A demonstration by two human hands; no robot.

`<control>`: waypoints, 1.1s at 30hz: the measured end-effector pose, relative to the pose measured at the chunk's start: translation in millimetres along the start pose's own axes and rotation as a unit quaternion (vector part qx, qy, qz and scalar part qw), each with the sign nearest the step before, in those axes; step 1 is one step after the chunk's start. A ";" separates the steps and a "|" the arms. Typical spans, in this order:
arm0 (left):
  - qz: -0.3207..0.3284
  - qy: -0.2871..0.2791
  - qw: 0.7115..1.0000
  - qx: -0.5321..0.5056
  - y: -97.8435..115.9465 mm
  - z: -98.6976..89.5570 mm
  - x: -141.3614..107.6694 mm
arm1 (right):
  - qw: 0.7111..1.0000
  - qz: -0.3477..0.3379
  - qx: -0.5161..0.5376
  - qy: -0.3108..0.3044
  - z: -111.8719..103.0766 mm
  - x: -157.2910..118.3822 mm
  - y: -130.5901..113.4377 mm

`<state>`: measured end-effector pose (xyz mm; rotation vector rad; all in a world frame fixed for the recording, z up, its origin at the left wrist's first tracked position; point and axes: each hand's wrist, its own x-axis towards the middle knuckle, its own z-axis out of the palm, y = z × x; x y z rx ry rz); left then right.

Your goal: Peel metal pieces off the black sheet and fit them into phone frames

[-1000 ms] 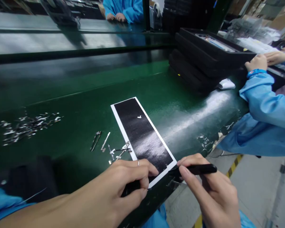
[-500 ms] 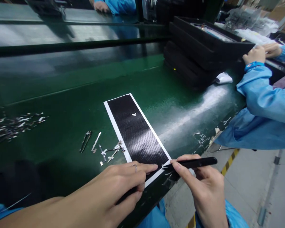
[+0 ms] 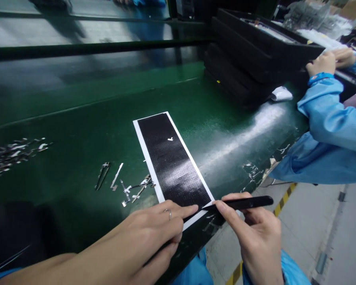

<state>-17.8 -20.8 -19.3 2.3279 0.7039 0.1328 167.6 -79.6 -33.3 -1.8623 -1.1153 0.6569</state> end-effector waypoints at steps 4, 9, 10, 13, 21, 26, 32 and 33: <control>0.017 -0.044 0.999 -0.001 -3.9 4.7 3.0 | 1.000 0.008 0.017 0.022 1.4 -2.4 6.7; 0.000 0.037 0.999 -0.025 8.6 -0.4 -6.2 | 0.984 0.061 0.166 0.014 5.7 -0.7 7.0; -0.008 0.043 0.998 -0.042 10.8 -2.5 -6.9 | 0.978 0.074 0.194 0.016 6.6 0.7 4.6; -0.088 0.022 0.990 -0.108 10.6 -9.2 -1.9 | 0.963 0.125 0.237 0.034 8.6 4.8 -4.7; -0.346 -0.019 0.831 -0.436 -1.5 -18.4 15.9 | 0.945 0.131 0.301 0.007 15.7 9.2 -11.6; -0.366 -0.021 0.801 -0.473 -2.2 -20.4 17.4 | 0.944 0.095 0.312 -0.045 23.0 8.7 -2.9; -0.369 -0.026 0.794 -0.482 -3.5 -18.1 15.9 | 0.953 0.068 0.291 -0.044 27.0 8.1 -5.7; -0.375 -0.031 0.793 -0.479 -3.5 -17.7 15.8 | 0.954 0.063 0.290 -0.050 27.5 8.7 -5.6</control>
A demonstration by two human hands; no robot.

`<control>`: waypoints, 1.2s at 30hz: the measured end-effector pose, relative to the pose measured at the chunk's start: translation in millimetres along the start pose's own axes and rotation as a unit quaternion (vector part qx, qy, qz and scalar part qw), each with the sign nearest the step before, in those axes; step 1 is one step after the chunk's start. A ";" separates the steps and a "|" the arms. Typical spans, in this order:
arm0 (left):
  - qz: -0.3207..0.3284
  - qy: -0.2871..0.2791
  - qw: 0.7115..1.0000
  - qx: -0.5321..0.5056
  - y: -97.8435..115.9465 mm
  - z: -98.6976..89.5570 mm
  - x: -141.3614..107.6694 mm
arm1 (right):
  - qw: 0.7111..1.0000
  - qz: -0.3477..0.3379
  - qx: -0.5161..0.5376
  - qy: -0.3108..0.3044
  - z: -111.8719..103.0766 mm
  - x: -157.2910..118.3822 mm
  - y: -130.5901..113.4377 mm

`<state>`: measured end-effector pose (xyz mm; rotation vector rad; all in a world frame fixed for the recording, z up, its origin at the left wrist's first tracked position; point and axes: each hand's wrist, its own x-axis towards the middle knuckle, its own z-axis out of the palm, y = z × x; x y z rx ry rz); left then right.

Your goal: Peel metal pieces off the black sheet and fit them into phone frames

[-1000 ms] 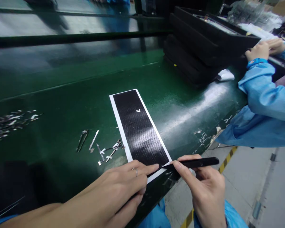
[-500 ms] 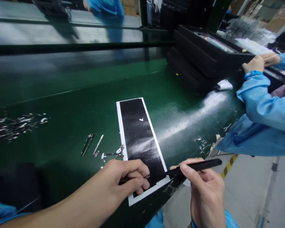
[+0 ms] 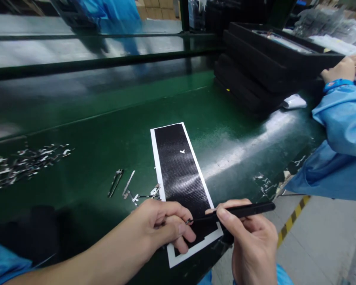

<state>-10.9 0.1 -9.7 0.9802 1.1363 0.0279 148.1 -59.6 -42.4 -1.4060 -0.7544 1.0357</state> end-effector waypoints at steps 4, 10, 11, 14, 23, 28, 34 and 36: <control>-0.012 0.003 1.000 0.007 0.6 0.3 0.2 | 1.000 -0.007 0.005 -0.016 -0.2 2.6 2.7; -0.022 -0.002 1.000 0.002 3.7 2.2 0.0 | 1.000 0.003 -0.007 -0.010 -3.3 -0.5 3.8; -0.024 -0.004 1.000 0.003 3.6 2.6 0.3 | 1.000 0.007 -0.009 -0.012 -4.0 -1.4 3.6; -0.014 -0.006 1.000 0.004 1.8 3.1 1.7 | 1.000 0.003 -0.009 -0.008 -4.9 -3.0 2.8; 0.011 -0.007 1.000 0.022 1.5 0.4 0.2 | 1.000 0.013 -0.005 0.005 1.1 -1.5 -1.7; 0.001 -0.005 1.000 0.019 1.5 0.6 0.3 | 1.000 0.006 -0.009 0.001 -2.1 -1.2 0.9; 0.007 -0.007 1.000 0.007 1.5 1.2 1.9 | 1.000 0.009 -0.009 0.005 -2.1 -1.0 1.8; 0.008 -0.005 1.000 0.011 1.4 1.0 1.4 | 1.000 0.011 -0.007 0.001 -1.8 -0.8 1.9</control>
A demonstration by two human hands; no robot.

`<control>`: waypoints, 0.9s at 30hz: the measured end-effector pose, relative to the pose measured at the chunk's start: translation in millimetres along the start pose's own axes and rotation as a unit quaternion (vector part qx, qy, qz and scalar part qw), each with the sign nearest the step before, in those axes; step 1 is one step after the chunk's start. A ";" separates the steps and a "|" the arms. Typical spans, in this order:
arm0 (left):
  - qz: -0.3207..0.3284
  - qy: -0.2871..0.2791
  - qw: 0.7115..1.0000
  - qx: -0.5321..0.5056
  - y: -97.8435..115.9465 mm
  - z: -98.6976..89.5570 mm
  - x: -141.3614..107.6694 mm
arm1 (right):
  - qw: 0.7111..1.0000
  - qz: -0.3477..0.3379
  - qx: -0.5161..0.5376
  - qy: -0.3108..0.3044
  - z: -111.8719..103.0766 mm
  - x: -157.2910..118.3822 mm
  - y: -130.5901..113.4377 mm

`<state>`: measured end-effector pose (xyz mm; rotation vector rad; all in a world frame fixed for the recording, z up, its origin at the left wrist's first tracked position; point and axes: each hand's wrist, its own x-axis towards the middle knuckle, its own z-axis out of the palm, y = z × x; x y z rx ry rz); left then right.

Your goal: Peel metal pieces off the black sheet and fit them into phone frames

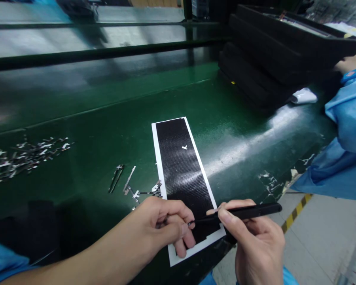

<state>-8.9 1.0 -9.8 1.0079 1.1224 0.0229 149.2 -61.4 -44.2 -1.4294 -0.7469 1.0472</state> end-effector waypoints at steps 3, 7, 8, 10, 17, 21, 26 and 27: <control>0.003 0.001 1.000 0.004 -0.2 -0.8 -1.1 | 1.000 0.002 -0.009 -0.006 0.3 0.4 0.4; -0.002 -0.003 1.000 0.007 0.7 -1.3 -1.7 | 0.999 -0.022 -0.021 -0.013 0.8 1.1 0.1; 0.002 -0.003 1.000 0.010 0.9 -1.2 -1.5 | 0.999 -0.029 -0.026 -0.017 0.8 1.3 0.1; 0.007 -0.003 1.000 0.010 0.8 -0.9 -1.2 | 0.998 -0.039 -0.035 -0.025 0.5 1.9 0.2; 0.012 -0.007 1.000 0.005 -1.4 -1.0 -2.4 | 0.999 -0.028 -0.028 -0.019 -1.0 1.0 0.8; 0.003 -0.004 1.000 0.007 2.3 -0.6 -3.4 | 0.999 -0.027 -0.013 -0.021 -0.3 -0.7 0.7; 0.003 -0.008 1.000 -0.002 4.8 -1.8 -3.6 | 0.999 -0.011 -0.012 -0.034 1.3 -0.3 -0.6; 0.007 -0.011 1.000 -0.014 4.2 -2.3 -3.6 | 1.000 -0.005 -0.010 -0.027 1.7 0.1 -1.9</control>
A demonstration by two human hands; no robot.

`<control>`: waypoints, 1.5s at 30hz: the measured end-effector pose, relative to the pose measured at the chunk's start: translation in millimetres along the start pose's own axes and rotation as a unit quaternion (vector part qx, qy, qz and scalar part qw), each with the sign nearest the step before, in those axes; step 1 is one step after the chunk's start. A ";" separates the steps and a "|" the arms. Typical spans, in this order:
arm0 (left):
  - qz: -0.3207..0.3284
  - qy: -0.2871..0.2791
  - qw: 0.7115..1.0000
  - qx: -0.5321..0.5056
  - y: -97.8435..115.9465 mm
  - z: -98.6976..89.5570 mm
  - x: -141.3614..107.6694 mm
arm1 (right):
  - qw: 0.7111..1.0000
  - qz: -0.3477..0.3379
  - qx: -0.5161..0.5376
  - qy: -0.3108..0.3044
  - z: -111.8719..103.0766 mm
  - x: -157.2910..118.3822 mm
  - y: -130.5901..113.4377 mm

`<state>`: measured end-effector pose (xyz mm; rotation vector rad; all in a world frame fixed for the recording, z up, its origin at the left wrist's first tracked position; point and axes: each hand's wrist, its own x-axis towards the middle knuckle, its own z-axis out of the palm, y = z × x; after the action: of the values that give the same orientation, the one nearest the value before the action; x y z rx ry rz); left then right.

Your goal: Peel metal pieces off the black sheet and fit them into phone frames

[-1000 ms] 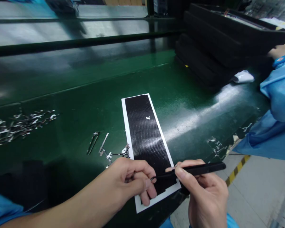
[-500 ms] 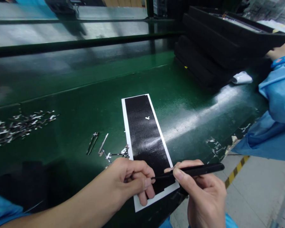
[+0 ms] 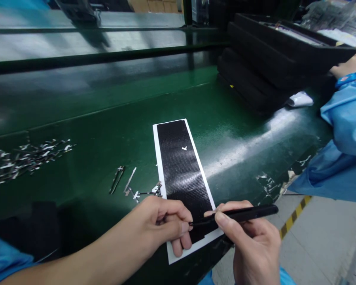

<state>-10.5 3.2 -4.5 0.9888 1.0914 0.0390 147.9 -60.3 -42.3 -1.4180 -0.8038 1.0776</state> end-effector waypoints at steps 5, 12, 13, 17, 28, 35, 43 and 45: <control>0.005 0.005 0.999 -0.034 -3.1 -1.4 -0.1 | 0.994 -0.014 0.035 0.100 -5.5 -0.3 -9.6; 0.003 0.011 1.000 -0.029 8.3 -0.1 -4.5 | 0.992 0.114 -0.002 -0.055 -5.1 -15.6 -12.7; 0.010 0.011 1.000 -0.024 10.0 -0.3 -6.1 | 0.987 0.147 -0.007 -0.062 -1.2 -16.8 -13.2; 0.040 0.020 0.999 -0.016 15.0 -3.4 -17.1 | 0.986 0.157 -0.004 -0.064 6.9 -15.5 -17.9; 0.305 0.166 0.937 -0.040 18.5 -28.5 -107.3 | 0.949 -0.214 -0.086 -0.215 47.1 -17.4 -42.9; 0.318 0.214 0.900 -0.207 -23.2 -54.5 -149.9 | 0.902 -0.245 -0.136 -0.327 118.0 -35.0 -60.0; 0.364 0.332 0.863 0.113 -84.8 -84.0 -173.1 | 0.857 -0.013 -0.181 -0.483 170.2 -46.9 -63.5; 0.391 0.341 0.839 0.166 -92.6 -85.6 -175.9 | 0.844 0.003 -0.187 -0.504 178.6 -49.7 -60.6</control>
<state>-202.8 -79.6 50.5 1.7699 1.2758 0.9638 -29.7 -33.0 33.6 -1.0775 -1.8377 1.7644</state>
